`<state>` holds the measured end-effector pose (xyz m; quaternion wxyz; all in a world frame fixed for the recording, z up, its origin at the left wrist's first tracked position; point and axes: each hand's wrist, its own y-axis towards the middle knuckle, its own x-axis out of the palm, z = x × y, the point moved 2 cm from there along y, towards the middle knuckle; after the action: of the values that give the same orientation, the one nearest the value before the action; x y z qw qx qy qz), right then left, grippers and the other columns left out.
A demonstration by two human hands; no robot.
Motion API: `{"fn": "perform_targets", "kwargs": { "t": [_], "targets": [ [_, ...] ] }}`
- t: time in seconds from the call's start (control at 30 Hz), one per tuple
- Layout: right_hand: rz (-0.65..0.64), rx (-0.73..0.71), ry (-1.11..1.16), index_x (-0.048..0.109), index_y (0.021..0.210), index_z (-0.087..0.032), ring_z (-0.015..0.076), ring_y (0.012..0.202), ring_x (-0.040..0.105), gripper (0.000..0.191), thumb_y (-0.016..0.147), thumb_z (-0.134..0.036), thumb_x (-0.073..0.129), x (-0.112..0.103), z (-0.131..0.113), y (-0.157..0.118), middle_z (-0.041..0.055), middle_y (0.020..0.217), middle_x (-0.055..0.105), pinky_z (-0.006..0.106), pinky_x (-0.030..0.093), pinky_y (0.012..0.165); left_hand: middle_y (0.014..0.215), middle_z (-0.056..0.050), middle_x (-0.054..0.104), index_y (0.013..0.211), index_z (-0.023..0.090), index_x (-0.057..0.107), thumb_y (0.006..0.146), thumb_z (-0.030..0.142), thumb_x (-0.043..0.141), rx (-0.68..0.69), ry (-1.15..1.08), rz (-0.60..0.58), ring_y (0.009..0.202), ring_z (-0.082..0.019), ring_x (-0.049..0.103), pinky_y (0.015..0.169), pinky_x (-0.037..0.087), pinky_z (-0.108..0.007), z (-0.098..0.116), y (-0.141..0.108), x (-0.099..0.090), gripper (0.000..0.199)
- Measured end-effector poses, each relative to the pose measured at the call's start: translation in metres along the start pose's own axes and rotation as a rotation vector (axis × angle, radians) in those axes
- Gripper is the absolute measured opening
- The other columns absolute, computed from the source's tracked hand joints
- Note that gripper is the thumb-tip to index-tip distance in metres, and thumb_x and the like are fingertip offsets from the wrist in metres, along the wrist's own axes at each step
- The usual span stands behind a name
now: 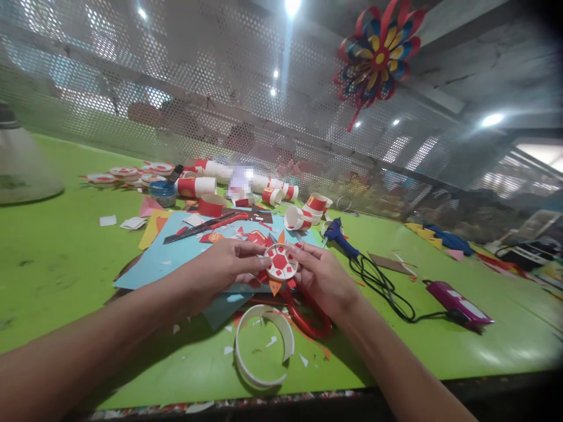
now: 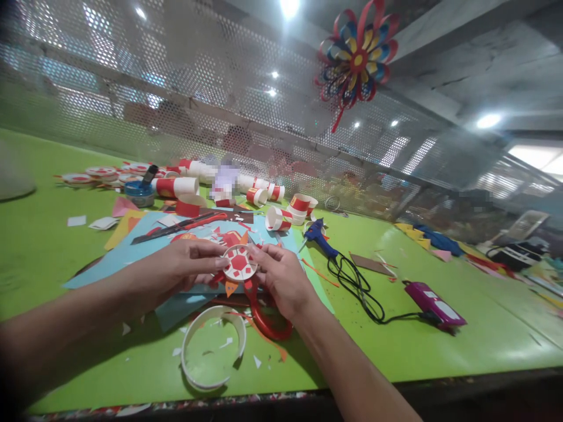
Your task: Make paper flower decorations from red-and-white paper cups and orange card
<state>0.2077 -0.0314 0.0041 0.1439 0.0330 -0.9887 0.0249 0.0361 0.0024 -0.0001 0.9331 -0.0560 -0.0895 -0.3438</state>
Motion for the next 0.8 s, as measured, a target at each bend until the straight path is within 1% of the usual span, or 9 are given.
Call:
{"fn": "perform_targets", "kwargs": {
  "t": [0.13, 0.23, 0.3, 0.4, 0.5, 0.57, 0.63, 0.73, 0.8],
  "targets": [
    [-0.026, 0.001, -0.099, 0.060, 0.071, -0.015, 0.0095, 0.055, 0.054, 0.023, 0.075, -0.034, 0.073, -0.004, 0.003, 0.000, -0.0003, 0.065, 0.059, 0.023, 0.047, 0.053, 0.086, -0.009, 0.072, 0.089, 0.015, 0.073, 0.067, 0.028, 0.077, -0.022, -0.052, 0.040, 0.080, -0.017, 0.063, 0.079, 0.047, -0.029, -0.002, 0.003, -0.003, 0.026],
    [-0.035, 0.024, -0.147, 0.062, 0.075, -0.015, 0.0081, 0.050, 0.052, 0.025, 0.077, -0.039, 0.070, -0.007, 0.007, 0.001, -0.0019, 0.060, 0.057, 0.021, 0.045, 0.049, 0.088, -0.008, 0.072, 0.089, 0.015, 0.074, 0.068, 0.027, 0.077, -0.020, -0.079, 0.012, 0.083, -0.018, 0.063, 0.083, 0.047, -0.030, 0.000, 0.002, -0.002, 0.025],
    [-0.034, 0.014, -0.151, 0.063, 0.077, -0.015, 0.0071, 0.047, 0.051, 0.025, 0.077, -0.039, 0.070, -0.008, 0.008, 0.002, -0.0020, 0.062, 0.058, 0.021, 0.043, 0.047, 0.087, -0.007, 0.072, 0.089, 0.015, 0.073, 0.069, 0.026, 0.076, -0.013, -0.087, 0.002, 0.082, -0.016, 0.063, 0.083, 0.047, -0.029, 0.002, 0.000, -0.001, 0.023],
    [-0.050, -0.016, -0.154, 0.063, 0.077, -0.014, 0.0067, 0.046, 0.050, 0.025, 0.077, -0.038, 0.071, -0.008, 0.009, 0.002, -0.0015, 0.063, 0.058, 0.021, 0.042, 0.045, 0.081, -0.005, 0.072, 0.085, 0.015, 0.073, 0.069, 0.024, 0.076, -0.005, -0.086, -0.002, 0.078, -0.015, 0.062, 0.081, 0.048, -0.028, 0.006, -0.001, 0.001, 0.019],
    [-0.065, -0.010, -0.131, 0.063, 0.075, -0.014, 0.0066, 0.046, 0.048, 0.025, 0.076, -0.038, 0.071, -0.005, 0.008, 0.002, -0.0023, 0.060, 0.056, 0.020, 0.042, 0.043, 0.071, -0.003, 0.069, 0.077, 0.015, 0.073, 0.067, 0.024, 0.078, -0.034, -0.100, 0.037, 0.070, -0.013, 0.060, 0.074, 0.049, -0.026, 0.008, -0.001, 0.001, 0.014],
    [-0.072, 0.007, -0.089, 0.063, 0.074, -0.013, 0.0067, 0.047, 0.048, 0.026, 0.075, -0.037, 0.073, -0.003, 0.008, 0.002, -0.0031, 0.059, 0.054, 0.020, 0.043, 0.043, 0.068, -0.003, 0.067, 0.072, 0.014, 0.071, 0.066, 0.024, 0.078, -0.060, -0.127, 0.062, 0.066, -0.012, 0.059, 0.068, 0.048, -0.024, 0.008, -0.001, 0.001, 0.013],
    [-0.080, 0.027, -0.056, 0.062, 0.073, -0.013, 0.0071, 0.048, 0.048, 0.029, 0.074, -0.040, 0.073, 0.000, 0.007, 0.002, -0.0031, 0.059, 0.053, 0.020, 0.045, 0.044, 0.071, -0.004, 0.067, 0.071, 0.013, 0.071, 0.067, 0.024, 0.078, -0.076, -0.150, 0.073, 0.066, -0.011, 0.058, 0.065, 0.048, -0.022, 0.007, -0.001, 0.000, 0.014],
    [-0.099, 0.031, -0.051, 0.063, 0.077, -0.013, 0.0084, 0.051, 0.049, 0.034, 0.075, -0.046, 0.070, 0.003, 0.005, 0.002, -0.0008, 0.063, 0.056, 0.022, 0.048, 0.046, 0.078, -0.006, 0.068, 0.077, 0.012, 0.071, 0.066, 0.025, 0.078, -0.090, -0.153, 0.110, 0.069, -0.012, 0.059, 0.066, 0.048, -0.022, 0.005, 0.000, -0.002, 0.018],
    [-0.112, 0.024, -0.065, 0.063, 0.081, -0.014, 0.0089, 0.054, 0.050, 0.031, 0.075, -0.043, 0.071, 0.003, 0.005, 0.002, -0.0003, 0.065, 0.057, 0.022, 0.049, 0.047, 0.081, -0.007, 0.068, 0.080, 0.012, 0.071, 0.067, 0.025, 0.077, -0.080, -0.152, 0.122, 0.071, -0.013, 0.059, 0.067, 0.048, -0.023, 0.004, 0.000, -0.003, 0.020]
  ]
}}
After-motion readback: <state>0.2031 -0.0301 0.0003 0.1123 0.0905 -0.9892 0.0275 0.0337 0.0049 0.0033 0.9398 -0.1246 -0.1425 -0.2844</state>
